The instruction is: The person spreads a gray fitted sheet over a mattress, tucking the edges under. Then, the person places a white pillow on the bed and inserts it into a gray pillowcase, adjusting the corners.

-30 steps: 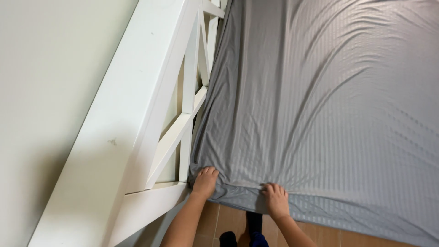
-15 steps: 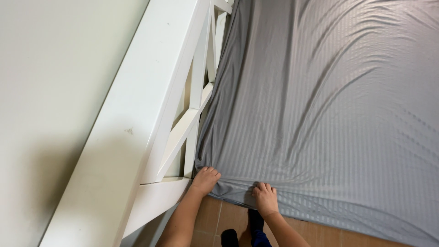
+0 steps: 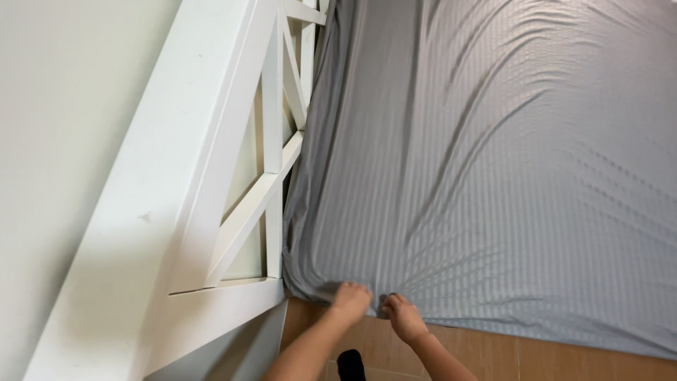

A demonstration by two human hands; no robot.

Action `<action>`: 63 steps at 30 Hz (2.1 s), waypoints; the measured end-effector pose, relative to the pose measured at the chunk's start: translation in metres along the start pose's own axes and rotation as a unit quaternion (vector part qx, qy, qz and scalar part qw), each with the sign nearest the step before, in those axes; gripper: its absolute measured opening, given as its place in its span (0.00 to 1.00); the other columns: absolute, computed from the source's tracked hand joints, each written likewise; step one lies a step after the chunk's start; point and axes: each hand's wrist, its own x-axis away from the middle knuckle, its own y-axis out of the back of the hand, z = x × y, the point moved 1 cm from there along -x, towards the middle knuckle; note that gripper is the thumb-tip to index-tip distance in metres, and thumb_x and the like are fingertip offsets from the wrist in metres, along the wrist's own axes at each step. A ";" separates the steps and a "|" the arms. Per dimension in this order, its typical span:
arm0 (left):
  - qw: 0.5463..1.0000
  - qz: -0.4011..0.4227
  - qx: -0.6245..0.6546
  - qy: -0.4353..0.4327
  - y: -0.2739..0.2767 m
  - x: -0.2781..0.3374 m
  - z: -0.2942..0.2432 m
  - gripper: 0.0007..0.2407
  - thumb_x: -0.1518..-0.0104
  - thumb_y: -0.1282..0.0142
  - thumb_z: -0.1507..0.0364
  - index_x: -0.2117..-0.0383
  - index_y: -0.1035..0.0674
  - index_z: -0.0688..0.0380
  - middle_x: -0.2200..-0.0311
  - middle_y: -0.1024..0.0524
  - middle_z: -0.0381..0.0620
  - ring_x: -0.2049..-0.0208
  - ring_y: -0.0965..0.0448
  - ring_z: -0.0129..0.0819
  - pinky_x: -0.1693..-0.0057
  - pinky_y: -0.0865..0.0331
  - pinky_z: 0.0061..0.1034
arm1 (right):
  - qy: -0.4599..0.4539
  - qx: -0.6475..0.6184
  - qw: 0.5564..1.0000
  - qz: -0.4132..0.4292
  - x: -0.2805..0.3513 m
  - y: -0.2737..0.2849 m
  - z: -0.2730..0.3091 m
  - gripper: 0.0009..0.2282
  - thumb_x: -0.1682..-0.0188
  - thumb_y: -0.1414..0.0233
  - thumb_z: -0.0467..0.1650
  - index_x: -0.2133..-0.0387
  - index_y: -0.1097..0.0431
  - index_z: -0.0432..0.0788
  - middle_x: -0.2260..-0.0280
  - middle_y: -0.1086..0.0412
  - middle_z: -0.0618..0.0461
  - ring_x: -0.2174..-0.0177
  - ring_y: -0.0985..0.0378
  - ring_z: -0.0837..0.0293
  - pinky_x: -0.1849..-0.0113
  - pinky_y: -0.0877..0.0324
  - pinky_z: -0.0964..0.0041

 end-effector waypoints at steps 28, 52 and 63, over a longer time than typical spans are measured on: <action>0.968 -0.134 0.210 0.032 -0.045 -0.110 -0.220 0.02 0.50 0.43 0.77 0.76 0.18 0.56 0.67 0.21 0.51 0.59 0.21 0.49 0.51 0.27 0.41 | 0.036 0.169 0.984 -0.044 0.113 0.141 -0.244 0.08 0.49 0.54 0.25 0.62 0.28 0.45 0.61 0.28 0.52 0.55 0.29 0.51 0.49 0.37 0.56; 0.985 -0.153 0.052 0.057 -0.055 -0.202 -0.326 0.06 0.44 0.50 0.77 0.65 0.20 0.56 0.60 0.23 0.47 0.51 0.26 0.44 0.45 0.32 0.38 | 0.091 0.437 0.894 -0.047 0.080 0.222 -0.329 0.09 0.53 0.51 0.29 0.60 0.28 0.46 0.57 0.30 0.53 0.51 0.31 0.52 0.52 0.36 0.56; 0.958 0.154 0.107 0.218 -0.012 -0.125 -0.385 0.17 0.38 0.45 0.70 0.43 0.24 0.56 0.38 0.35 0.52 0.34 0.41 0.56 0.36 0.55 0.78 | -0.082 0.261 0.949 0.156 0.160 0.218 -0.322 0.16 0.47 0.45 0.37 0.47 0.33 0.51 0.41 0.41 0.48 0.44 0.36 0.41 0.46 0.34 0.47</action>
